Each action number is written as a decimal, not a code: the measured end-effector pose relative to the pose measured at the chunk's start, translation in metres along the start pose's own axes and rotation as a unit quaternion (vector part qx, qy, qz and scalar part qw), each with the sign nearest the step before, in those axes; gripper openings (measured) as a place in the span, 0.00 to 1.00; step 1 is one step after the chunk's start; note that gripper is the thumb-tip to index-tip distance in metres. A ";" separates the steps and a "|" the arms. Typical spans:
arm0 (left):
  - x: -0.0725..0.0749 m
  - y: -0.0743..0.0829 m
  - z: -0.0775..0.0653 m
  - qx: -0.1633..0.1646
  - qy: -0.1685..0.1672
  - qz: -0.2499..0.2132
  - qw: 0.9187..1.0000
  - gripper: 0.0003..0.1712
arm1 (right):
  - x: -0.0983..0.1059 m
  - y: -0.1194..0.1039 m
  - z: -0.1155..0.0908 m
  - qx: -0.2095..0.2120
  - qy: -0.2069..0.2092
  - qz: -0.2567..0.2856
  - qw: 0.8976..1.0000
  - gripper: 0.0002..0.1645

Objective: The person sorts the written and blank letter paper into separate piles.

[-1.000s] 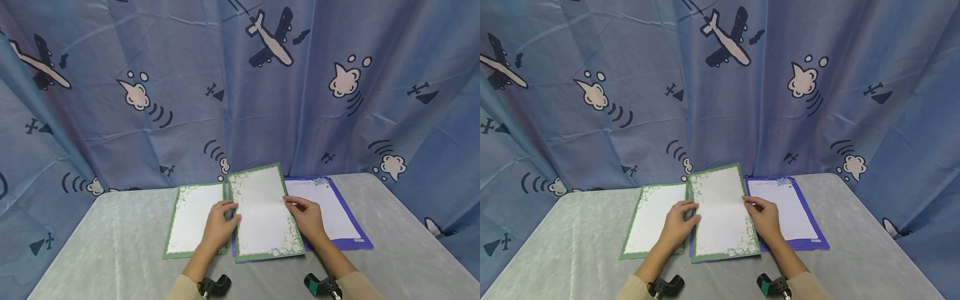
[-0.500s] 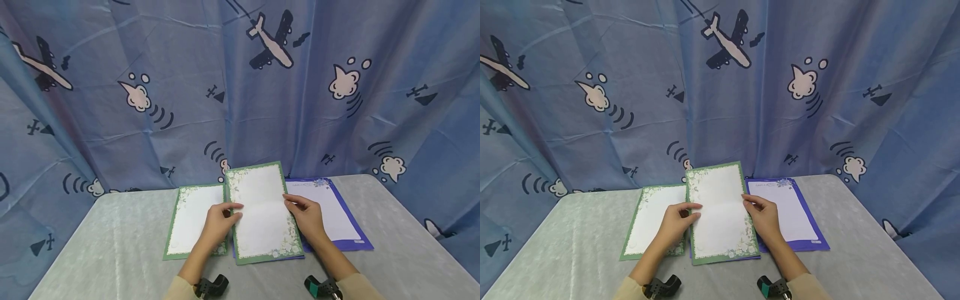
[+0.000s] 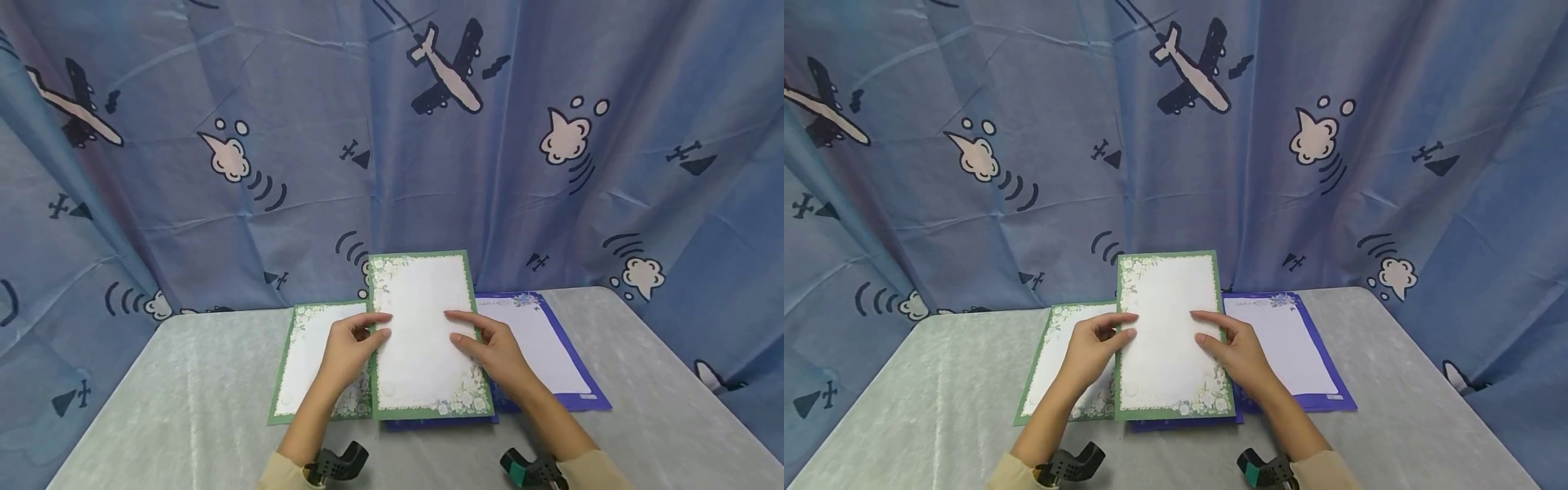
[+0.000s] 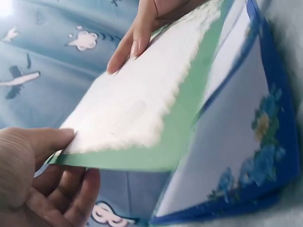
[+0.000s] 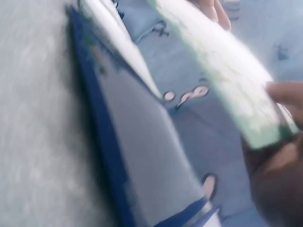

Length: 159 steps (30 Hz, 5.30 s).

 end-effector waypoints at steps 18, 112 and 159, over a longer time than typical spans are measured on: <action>0.011 0.042 -0.010 0.010 -0.014 0.069 0.997 0.20 | -0.005 -0.049 -0.005 0.027 -0.019 -0.048 0.998 0.28; 0.114 -0.047 -0.009 0.174 0.091 0.284 0.939 0.20 | -0.163 -0.011 0.045 -0.061 -0.035 -0.158 0.985 0.27; 0.105 -0.068 -0.010 0.170 0.119 0.321 0.924 0.25 | -0.170 -0.005 0.037 -0.029 0.026 -0.306 0.951 0.20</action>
Point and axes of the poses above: each hand's wrist, its own z-axis towards the middle knuckle, its own x-axis out of the back of the hand, y = z × x, the point moved 1 cm from there along z, towards the middle knuckle, and after that the axes turned 1 degree about x, right-handed, at the moved point
